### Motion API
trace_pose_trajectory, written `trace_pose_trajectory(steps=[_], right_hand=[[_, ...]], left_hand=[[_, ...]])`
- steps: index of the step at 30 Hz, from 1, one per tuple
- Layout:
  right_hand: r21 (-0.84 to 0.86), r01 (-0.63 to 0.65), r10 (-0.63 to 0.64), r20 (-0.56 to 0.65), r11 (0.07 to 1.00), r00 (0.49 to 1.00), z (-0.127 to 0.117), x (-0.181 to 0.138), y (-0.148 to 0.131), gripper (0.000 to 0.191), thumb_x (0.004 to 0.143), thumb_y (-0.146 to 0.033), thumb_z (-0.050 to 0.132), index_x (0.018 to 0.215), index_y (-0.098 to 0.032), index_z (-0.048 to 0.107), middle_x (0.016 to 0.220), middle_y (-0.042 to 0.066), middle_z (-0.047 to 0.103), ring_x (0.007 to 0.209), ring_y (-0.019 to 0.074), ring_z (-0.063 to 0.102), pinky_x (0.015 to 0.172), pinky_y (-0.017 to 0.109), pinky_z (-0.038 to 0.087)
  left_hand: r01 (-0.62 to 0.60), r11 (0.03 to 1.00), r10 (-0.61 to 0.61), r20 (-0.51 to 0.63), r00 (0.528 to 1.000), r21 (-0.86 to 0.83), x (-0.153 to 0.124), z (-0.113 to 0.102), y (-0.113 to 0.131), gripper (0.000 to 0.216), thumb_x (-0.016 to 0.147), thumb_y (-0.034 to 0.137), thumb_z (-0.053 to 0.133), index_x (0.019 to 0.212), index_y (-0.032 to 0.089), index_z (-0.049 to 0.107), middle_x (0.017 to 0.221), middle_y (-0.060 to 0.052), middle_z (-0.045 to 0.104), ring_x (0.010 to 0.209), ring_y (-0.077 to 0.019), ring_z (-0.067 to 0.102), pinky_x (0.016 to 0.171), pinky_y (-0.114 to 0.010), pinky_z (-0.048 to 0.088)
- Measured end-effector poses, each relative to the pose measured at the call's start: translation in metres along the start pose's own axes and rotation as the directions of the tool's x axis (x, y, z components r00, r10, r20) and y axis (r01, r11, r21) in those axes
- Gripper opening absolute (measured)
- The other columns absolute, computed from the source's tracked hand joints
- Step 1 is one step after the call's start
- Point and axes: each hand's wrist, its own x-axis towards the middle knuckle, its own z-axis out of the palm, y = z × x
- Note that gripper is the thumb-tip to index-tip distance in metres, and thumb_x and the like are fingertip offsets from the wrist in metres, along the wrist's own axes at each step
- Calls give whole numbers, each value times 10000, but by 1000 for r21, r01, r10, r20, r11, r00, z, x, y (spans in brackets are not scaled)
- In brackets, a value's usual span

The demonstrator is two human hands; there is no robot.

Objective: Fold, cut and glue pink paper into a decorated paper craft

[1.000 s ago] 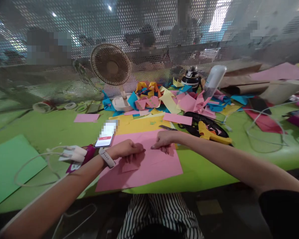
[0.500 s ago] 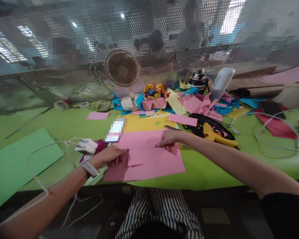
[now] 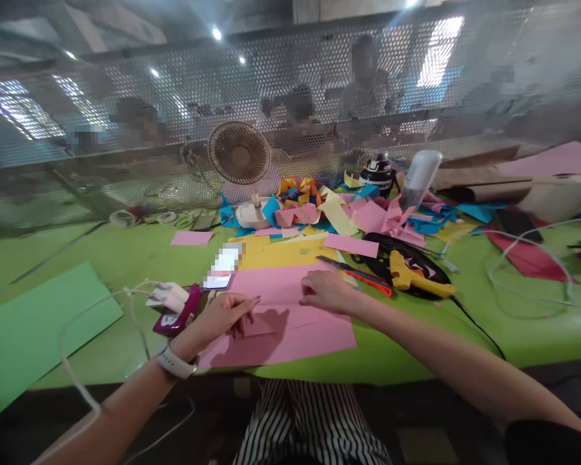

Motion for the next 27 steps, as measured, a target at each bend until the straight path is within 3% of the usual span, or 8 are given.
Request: trace_pose_trajectory(steps=[3, 6, 10, 15, 16, 18, 21, 27], right_hand=[[108, -39, 39, 1, 993, 999, 0, 1, 1, 189, 748, -365, 626, 694, -188, 586, 736, 13, 614, 695, 150, 544, 566, 238, 324], [249, -87, 119, -115, 965, 986, 0, -1, -6, 234, 779, -386, 597, 675, -179, 567, 686, 4, 592, 626, 126, 520, 537, 228, 327], [330, 27, 87, -326, 944, 941, 0, -3, -23, 289, 823, -423, 547, 666, -180, 546, 673, 4, 557, 620, 120, 502, 566, 237, 360], [419, 42, 219, -553, 907, 804, -16, 6, -12, 289, 757, -462, 616, 831, -186, 566, 827, 43, 584, 746, 152, 535, 658, 270, 404], [493, 32, 279, -543, 869, 792, -19, 9, -6, 355, 724, -480, 643, 902, -183, 561, 886, 56, 589, 773, 158, 546, 656, 268, 416], [669, 30, 324, -398, 743, 858, -23, 13, 6, 452, 686, -513, 662, 962, -172, 553, 901, 60, 606, 767, 157, 571, 628, 257, 437], [842, -9, 225, -134, 539, 965, -20, 15, 14, 396, 674, -536, 656, 736, -156, 565, 625, 2, 594, 577, 123, 570, 547, 234, 431], [897, -73, 210, -23, 437, 978, -18, 8, 11, 401, 723, -510, 613, 614, -125, 610, 538, 20, 624, 476, 91, 568, 474, 197, 349]], left_hand=[[41, 999, -40, 69, 997, -26, 7, 8, 4, 498, 753, 608, 513, 613, 135, 577, 432, -29, 587, 369, -122, 538, 373, -193, 364], [53, 993, -43, 99, 994, -106, 14, 17, 8, 523, 762, 626, 490, 723, 121, 621, 605, -86, 672, 479, -160, 610, 442, -239, 444], [-149, 913, 150, -29, 988, -381, 29, 27, 17, 415, 764, 528, 579, 878, 134, 640, 909, -100, 686, 815, -185, 641, 719, -299, 508], [-258, 828, 254, -78, 964, -498, 50, 22, 29, 321, 738, 436, 658, 819, 125, 655, 803, -44, 666, 744, -144, 615, 774, -309, 503], [-257, 838, 261, -60, 963, -481, 53, 20, 30, 315, 726, 430, 671, 794, 122, 654, 765, -35, 656, 713, -138, 608, 757, -307, 508], [-257, 857, 278, -19, 960, -447, 57, 18, 29, 320, 714, 432, 681, 734, 115, 643, 693, -22, 631, 657, -127, 593, 731, -303, 512], [-244, 873, 287, 40, 957, -422, 61, 19, 24, 336, 703, 437, 687, 680, 109, 616, 633, -5, 595, 611, -117, 575, 706, -299, 511], [-212, 894, 262, 76, 962, -396, 58, 20, 21, 330, 720, 428, 675, 656, 116, 591, 624, 1, 601, 612, -112, 579, 672, -263, 494]])
